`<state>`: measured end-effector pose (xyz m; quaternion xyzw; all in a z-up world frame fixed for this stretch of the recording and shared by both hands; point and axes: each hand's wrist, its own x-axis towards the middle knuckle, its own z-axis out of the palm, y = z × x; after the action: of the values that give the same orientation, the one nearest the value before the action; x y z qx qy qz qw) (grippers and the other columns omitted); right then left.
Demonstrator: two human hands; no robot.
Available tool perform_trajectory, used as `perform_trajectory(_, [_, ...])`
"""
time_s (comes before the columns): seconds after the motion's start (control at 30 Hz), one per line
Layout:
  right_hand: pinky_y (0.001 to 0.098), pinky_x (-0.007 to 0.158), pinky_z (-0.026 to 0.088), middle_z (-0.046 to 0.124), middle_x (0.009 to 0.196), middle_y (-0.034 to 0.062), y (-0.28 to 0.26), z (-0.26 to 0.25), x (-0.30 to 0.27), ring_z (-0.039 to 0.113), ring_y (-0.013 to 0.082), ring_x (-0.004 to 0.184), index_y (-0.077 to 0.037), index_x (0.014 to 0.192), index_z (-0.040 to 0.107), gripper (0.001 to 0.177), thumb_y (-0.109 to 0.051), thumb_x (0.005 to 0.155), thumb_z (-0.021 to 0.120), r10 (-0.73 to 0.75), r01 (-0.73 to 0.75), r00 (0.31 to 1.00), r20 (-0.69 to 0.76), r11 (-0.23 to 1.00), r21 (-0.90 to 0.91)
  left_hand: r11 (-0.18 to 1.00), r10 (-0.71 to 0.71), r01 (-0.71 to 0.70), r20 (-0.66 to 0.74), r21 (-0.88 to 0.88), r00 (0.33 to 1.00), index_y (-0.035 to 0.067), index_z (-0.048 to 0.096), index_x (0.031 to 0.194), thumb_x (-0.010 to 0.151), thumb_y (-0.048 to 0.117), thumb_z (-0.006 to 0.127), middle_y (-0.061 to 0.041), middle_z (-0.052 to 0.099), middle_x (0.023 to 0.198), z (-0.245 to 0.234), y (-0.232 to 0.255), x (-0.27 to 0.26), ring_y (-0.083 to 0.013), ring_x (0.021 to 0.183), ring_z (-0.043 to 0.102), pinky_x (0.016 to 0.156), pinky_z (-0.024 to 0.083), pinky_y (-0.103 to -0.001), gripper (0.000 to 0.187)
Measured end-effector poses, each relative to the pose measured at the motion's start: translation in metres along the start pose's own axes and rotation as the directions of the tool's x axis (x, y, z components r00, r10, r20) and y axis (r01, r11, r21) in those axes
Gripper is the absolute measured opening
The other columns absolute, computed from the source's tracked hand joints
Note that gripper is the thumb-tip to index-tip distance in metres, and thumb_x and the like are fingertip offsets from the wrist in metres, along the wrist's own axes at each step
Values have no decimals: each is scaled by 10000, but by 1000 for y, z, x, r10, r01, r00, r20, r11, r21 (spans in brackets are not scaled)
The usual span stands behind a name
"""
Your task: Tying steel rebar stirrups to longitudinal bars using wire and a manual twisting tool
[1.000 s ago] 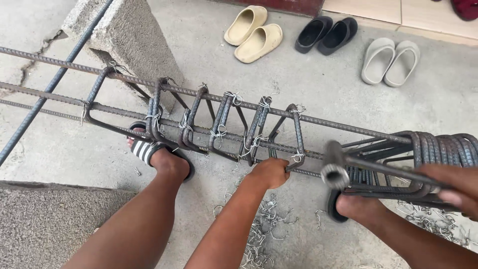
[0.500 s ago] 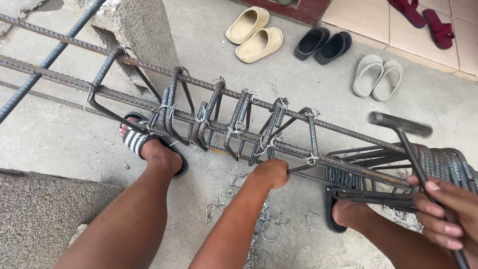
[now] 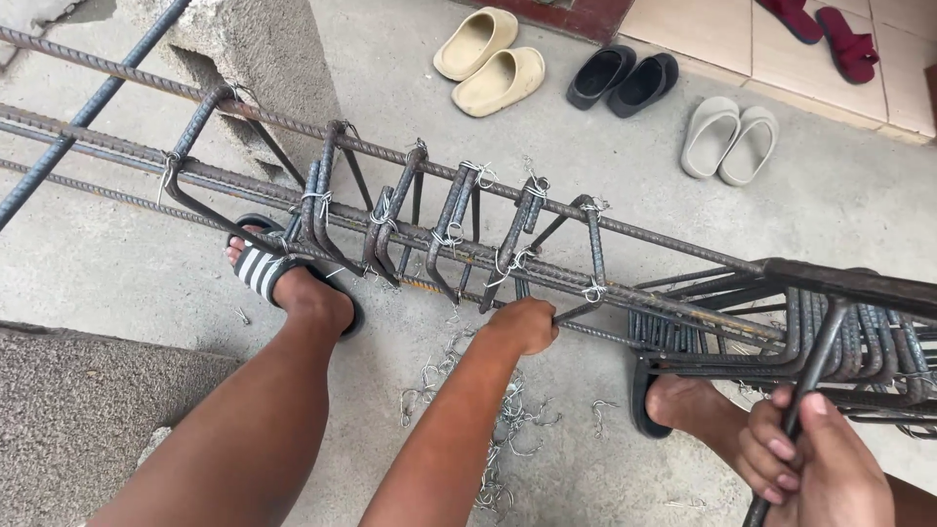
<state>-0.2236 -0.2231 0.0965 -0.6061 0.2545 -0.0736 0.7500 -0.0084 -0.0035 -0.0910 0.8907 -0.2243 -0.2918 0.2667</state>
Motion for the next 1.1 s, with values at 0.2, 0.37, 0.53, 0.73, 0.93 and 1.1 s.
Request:
perform_trajectory(0.2, [275,288,104,276,606,-70,27,57,-7,153,41,380,-140,895,436,460,-432,1216,282,42,-31,990,-134,996,83,999,-36,34,67,19,997,118,717,1185,971,249,547,-97,702,1240,-15,9,-12,-328,1151,643,970,525,-483,304])
perform_trajectory(0.37, [290,293,76,309,579,49,58,83,-16,147,73,376,-17,867,444,450,-366,1147,392,321,-321,947,2,946,47,1000,21,-21,14,16,1000,160,732,1142,952,278,549,-101,714,1199,-2,-1,-8,-348,1105,652,931,531,-481,290])
perform_trajectory(0.53, [313,259,180,407,627,31,84,96,-16,243,85,369,-65,897,471,448,-409,1155,345,186,-182,983,-11,973,139,999,41,-42,21,32,999,167,735,1110,944,264,547,-71,747,1141,-6,-1,-7,-338,1073,668,906,538,-476,269])
perform_trajectory(0.73, [258,330,127,276,589,-61,75,104,-15,153,50,415,-153,820,426,480,-533,1112,391,31,-41,999,29,872,488,999,27,-29,61,28,998,196,724,1186,964,264,532,-53,747,1181,-19,1,-15,-328,1089,666,927,528,-469,301])
perform_trajectory(0.93, [319,278,307,428,611,56,52,49,40,328,150,398,23,949,558,442,-309,1140,338,227,-161,945,236,950,-268,999,2,-6,84,45,996,204,727,1155,964,292,528,-64,749,1143,-20,-5,-13,-350,1041,674,878,541,-473,290])
perform_trajectory(1.1, [383,596,565,661,652,89,-136,143,49,675,250,569,-82,962,656,485,-379,1156,325,-66,203,978,197,98,-974,999,-28,25,102,36,994,198,730,1147,983,267,499,-32,751,1136,-30,5,-22,-303,1007,680,865,543,-458,291])
